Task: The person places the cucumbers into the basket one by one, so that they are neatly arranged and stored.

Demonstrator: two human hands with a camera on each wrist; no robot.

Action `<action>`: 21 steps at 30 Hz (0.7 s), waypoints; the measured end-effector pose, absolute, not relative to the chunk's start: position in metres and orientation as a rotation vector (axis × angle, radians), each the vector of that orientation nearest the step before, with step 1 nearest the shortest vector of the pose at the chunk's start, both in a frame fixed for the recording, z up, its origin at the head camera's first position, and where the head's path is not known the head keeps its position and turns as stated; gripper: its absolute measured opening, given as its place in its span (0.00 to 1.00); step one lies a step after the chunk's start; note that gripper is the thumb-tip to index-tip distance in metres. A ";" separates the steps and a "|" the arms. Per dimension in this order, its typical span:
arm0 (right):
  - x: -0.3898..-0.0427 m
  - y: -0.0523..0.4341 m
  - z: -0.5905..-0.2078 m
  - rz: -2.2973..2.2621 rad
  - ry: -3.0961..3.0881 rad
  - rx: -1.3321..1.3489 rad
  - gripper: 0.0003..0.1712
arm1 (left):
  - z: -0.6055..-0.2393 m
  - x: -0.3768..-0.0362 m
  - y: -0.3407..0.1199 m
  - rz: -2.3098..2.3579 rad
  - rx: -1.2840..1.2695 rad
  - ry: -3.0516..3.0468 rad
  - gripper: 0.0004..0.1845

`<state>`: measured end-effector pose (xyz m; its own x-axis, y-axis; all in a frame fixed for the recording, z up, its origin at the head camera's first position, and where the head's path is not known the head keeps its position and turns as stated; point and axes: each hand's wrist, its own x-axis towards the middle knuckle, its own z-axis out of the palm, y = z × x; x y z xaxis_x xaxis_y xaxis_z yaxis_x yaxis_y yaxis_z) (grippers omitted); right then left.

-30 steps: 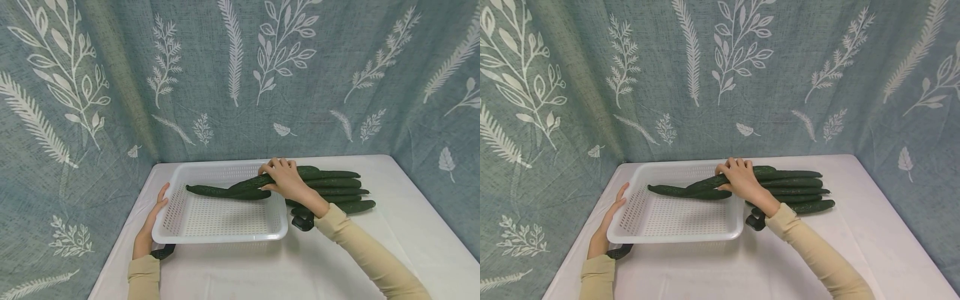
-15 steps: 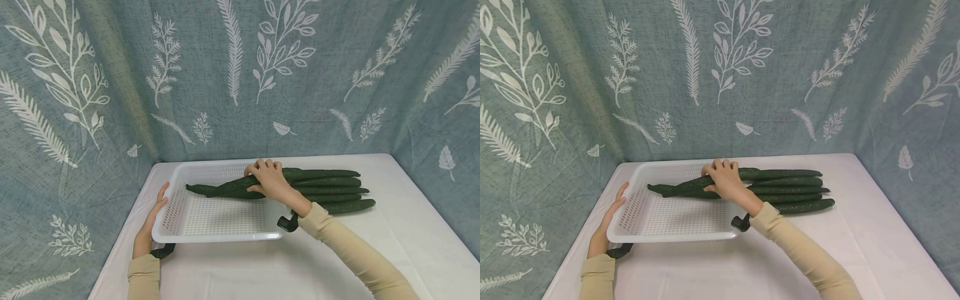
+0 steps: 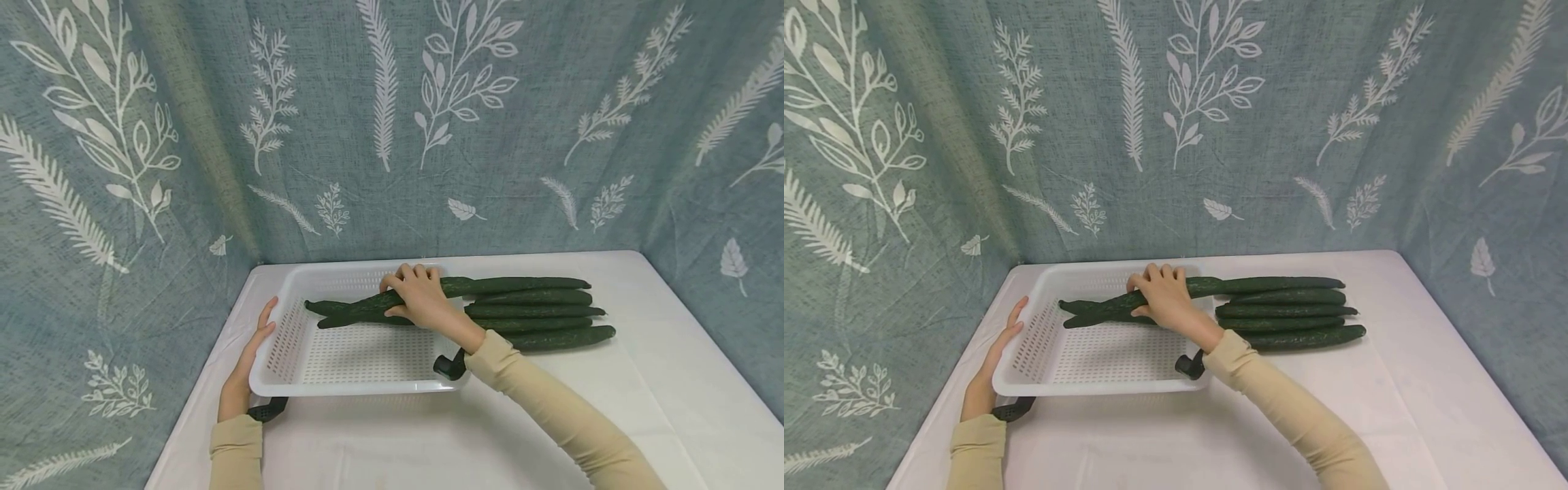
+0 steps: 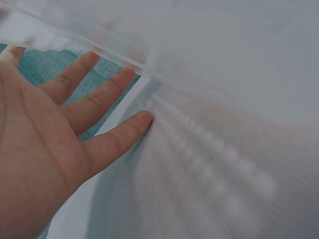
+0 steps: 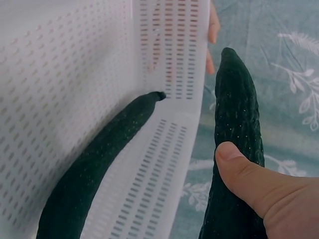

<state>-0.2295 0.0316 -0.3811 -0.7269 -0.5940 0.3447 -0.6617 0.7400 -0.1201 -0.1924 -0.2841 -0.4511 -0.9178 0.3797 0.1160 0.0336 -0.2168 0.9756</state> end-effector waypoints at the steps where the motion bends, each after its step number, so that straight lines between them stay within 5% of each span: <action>1: -0.230 0.030 -0.381 0.345 -2.659 0.987 0.21 | -0.451 -0.192 -0.284 2.235 0.493 1.804 0.26; 21: -0.234 0.000 -0.390 0.394 -2.835 0.889 0.21 | -0.456 -0.195 -0.285 2.218 0.470 1.873 0.27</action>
<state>-0.2343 -0.0003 -0.3897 -0.8145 -0.5395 0.2136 -0.5773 0.7905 -0.2046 -0.1951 -0.2853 -0.4563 -0.9293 0.3523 0.1111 0.0505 -0.1767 0.9830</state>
